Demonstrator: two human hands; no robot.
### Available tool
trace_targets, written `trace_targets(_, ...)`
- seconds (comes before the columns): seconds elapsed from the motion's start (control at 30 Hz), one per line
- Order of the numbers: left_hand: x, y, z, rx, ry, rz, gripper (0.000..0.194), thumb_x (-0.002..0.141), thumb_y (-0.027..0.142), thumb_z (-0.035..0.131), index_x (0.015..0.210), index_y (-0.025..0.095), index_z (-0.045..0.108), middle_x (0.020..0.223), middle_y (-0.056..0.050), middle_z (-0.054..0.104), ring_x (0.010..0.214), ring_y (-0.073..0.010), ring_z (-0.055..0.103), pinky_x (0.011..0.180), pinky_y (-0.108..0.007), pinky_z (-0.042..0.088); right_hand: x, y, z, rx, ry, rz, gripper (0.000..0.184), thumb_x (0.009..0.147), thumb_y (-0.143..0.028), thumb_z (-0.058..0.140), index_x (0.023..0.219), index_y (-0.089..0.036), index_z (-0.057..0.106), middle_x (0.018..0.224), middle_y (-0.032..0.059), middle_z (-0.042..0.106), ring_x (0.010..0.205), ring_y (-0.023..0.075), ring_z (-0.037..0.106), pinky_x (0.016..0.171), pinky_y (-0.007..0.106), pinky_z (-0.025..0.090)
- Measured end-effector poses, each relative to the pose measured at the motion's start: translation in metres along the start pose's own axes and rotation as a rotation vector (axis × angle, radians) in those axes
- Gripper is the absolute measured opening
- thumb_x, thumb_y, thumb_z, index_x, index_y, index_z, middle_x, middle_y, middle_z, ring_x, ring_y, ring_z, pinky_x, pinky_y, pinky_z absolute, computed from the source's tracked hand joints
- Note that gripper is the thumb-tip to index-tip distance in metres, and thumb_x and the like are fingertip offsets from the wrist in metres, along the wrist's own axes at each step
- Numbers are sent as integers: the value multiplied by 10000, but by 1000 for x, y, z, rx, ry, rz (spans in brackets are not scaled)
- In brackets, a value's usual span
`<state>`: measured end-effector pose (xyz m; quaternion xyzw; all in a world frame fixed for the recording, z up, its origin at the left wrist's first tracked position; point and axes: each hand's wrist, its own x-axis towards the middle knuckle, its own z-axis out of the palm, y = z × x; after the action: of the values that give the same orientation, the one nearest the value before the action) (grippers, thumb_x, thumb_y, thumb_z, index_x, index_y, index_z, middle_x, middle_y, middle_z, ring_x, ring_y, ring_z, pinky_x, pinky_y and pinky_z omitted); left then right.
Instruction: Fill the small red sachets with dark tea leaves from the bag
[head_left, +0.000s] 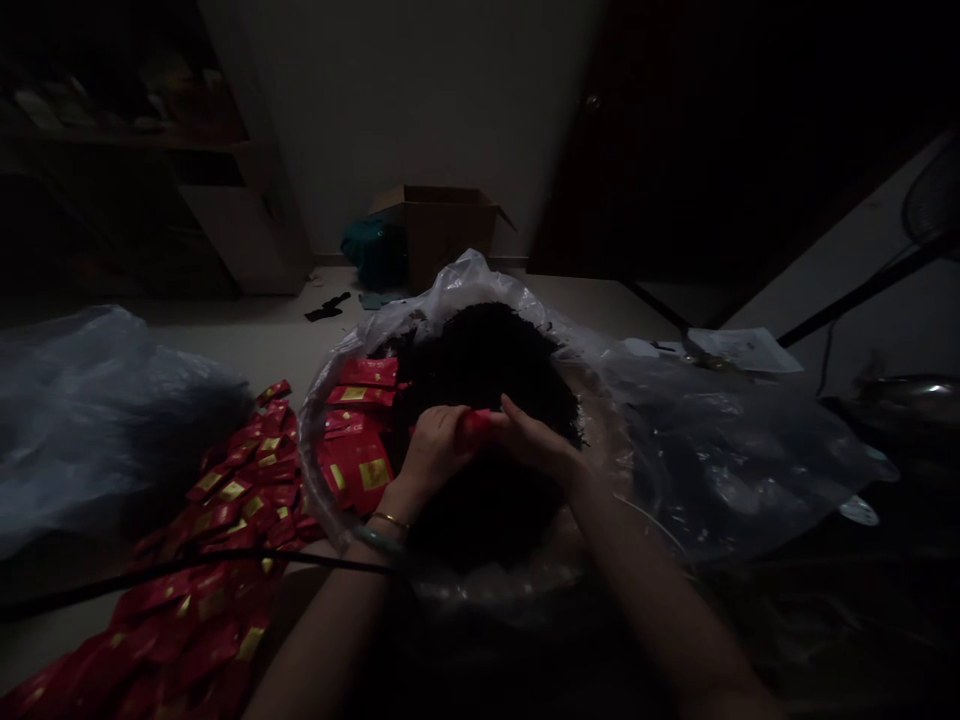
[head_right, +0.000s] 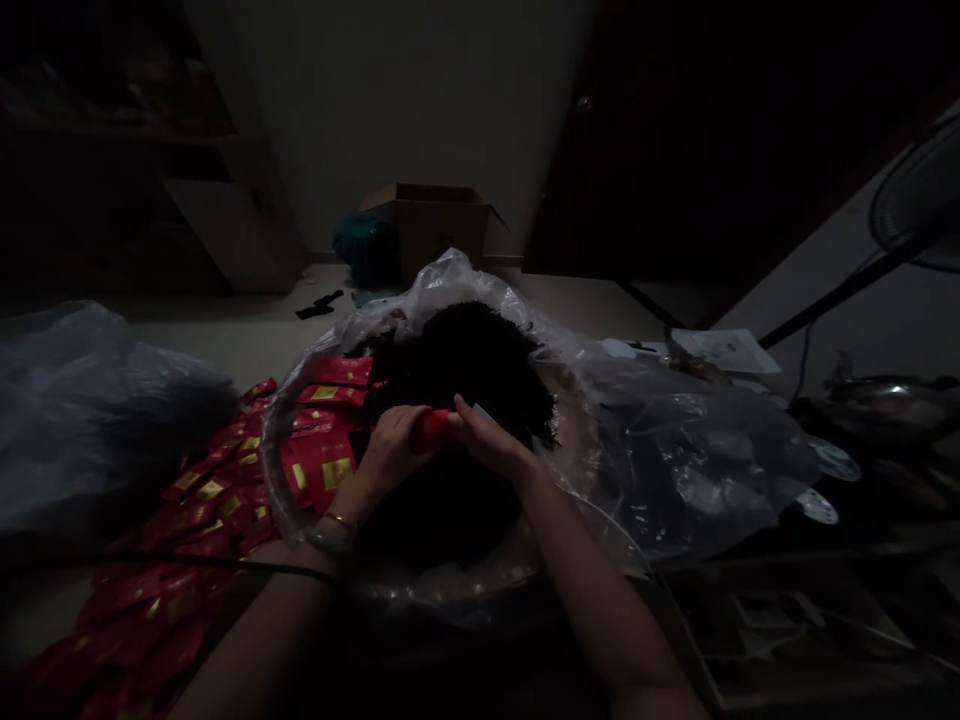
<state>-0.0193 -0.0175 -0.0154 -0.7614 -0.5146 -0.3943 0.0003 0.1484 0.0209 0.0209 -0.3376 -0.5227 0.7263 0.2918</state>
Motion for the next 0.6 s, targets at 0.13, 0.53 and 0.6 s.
trace_targets(0.13, 2, -7, -5, -36, 45, -95, 484, 615, 155, 734, 1063, 175, 551, 1007, -86, 657, 940, -246, 609, 832, -386, 497, -7, -21, -6, -85, 20, -39, 646, 846, -675, 319, 1059, -164, 653, 1046, 110, 681, 1076, 248, 583, 995, 429, 377)
trace_targets(0.53, 10, -20, -14, -91, 250, -371, 525, 606, 239, 763, 1085, 181, 556, 1037, -83, 651, 980, -250, 605, 867, -388, 491, -15, 68, 40, -1560, 212, -35, 1189, 544, -605, 750, 1482, -217, 130, 1546, 198, -35, 1395, 421, -75, 1052, 642, 89)
trace_targets(0.6, 10, -20, -14, -100, 251, -372, 531, 604, 221, 758, 1089, 176, 549, 1042, -87, 646, 996, -253, 598, 878, -389, 486, 0, 65, 46, -1658, 203, -159, 1038, 600, -620, 711, 1453, -232, 264, 1545, 194, 63, 1398, 422, -2, 1053, 615, 132)
